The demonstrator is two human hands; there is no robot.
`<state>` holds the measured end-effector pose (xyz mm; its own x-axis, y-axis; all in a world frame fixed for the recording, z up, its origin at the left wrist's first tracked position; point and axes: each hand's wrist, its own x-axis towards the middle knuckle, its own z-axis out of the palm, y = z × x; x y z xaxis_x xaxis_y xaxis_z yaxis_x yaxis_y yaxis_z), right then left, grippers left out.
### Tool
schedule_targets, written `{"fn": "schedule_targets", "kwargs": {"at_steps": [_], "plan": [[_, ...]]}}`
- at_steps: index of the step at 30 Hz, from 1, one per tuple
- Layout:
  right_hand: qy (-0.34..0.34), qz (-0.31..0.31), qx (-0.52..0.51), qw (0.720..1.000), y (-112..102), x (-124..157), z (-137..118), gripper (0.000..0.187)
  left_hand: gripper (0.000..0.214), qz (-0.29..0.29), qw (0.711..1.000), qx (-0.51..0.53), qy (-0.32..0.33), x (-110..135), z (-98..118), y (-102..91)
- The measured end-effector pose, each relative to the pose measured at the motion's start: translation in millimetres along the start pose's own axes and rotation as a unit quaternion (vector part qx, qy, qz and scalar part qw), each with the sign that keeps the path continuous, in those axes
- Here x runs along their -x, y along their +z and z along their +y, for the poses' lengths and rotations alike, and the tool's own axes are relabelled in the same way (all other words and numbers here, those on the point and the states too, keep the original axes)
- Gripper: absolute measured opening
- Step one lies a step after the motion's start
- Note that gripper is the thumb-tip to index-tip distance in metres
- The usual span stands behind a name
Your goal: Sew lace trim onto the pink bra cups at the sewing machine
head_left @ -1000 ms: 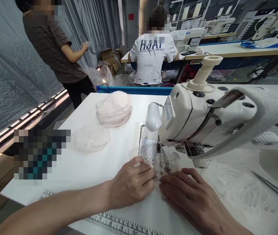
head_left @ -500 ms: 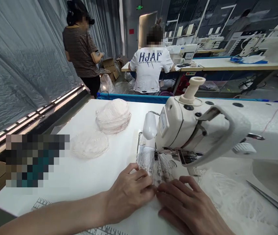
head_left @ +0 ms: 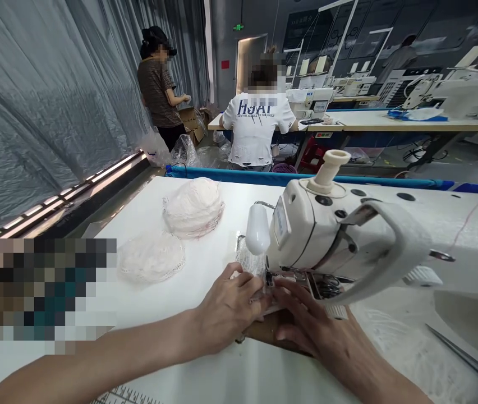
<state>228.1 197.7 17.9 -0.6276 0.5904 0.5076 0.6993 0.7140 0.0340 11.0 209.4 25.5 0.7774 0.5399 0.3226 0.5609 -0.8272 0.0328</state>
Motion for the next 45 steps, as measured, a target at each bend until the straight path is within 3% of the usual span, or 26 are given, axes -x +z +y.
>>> {"fn": "schedule_targets", "kwargs": {"at_steps": [10, 20, 23, 26, 29, 32, 36, 38, 41, 45], "plan": [[-0.002, 0.032, 0.028, 0.999, 9, 4, 8, 0.032, 0.023, 0.022, 1.0, -0.015, 0.001, -8, -7, 3.0], [-0.004, 0.051, -0.004, 0.999, -10, -1, -7, 0.037, 0.013, 0.078, 0.994, -0.067, 0.034, -3, 6, 0.9], [0.023, 0.05, -0.031, 0.998, -12, 1, -7, 0.042, 0.009, 0.074, 0.994, -0.069, 0.043, -1, 7, 1.1], [0.058, 0.057, -0.054, 0.995, -11, 1, -6, 0.039, 0.008, 0.085, 0.993, -0.077, 0.043, -1, 8, 1.5], [0.036, 0.064, -0.064, 0.995, -11, 1, -7, 0.031, 0.008, 0.087, 0.993, -0.074, 0.043, -1, 8, 2.1], [0.01, 0.038, -0.09, 0.995, -14, 4, -10, 0.036, 0.009, 0.079, 0.994, -0.071, 0.039, -1, 8, 3.2], [0.047, 0.038, -0.119, 0.991, -20, 9, -10, 0.039, 0.009, 0.087, 0.994, -0.06, 0.033, -1, 8, 4.7], [0.019, 0.035, -0.101, 0.994, -19, 8, -8, 0.031, 0.01, 0.09, 0.994, -0.055, 0.033, 0, 8, 5.0], [-0.031, 0.026, -0.067, 0.997, -13, 5, -6, 0.041, 0.009, 0.09, 0.994, -0.055, 0.034, 0, 8, 4.9], [-0.01, -0.004, -0.06, 0.998, -7, 9, -6, 0.04, 0.009, 0.087, 0.993, -0.07, 0.033, 1, 8, 4.4]]}}
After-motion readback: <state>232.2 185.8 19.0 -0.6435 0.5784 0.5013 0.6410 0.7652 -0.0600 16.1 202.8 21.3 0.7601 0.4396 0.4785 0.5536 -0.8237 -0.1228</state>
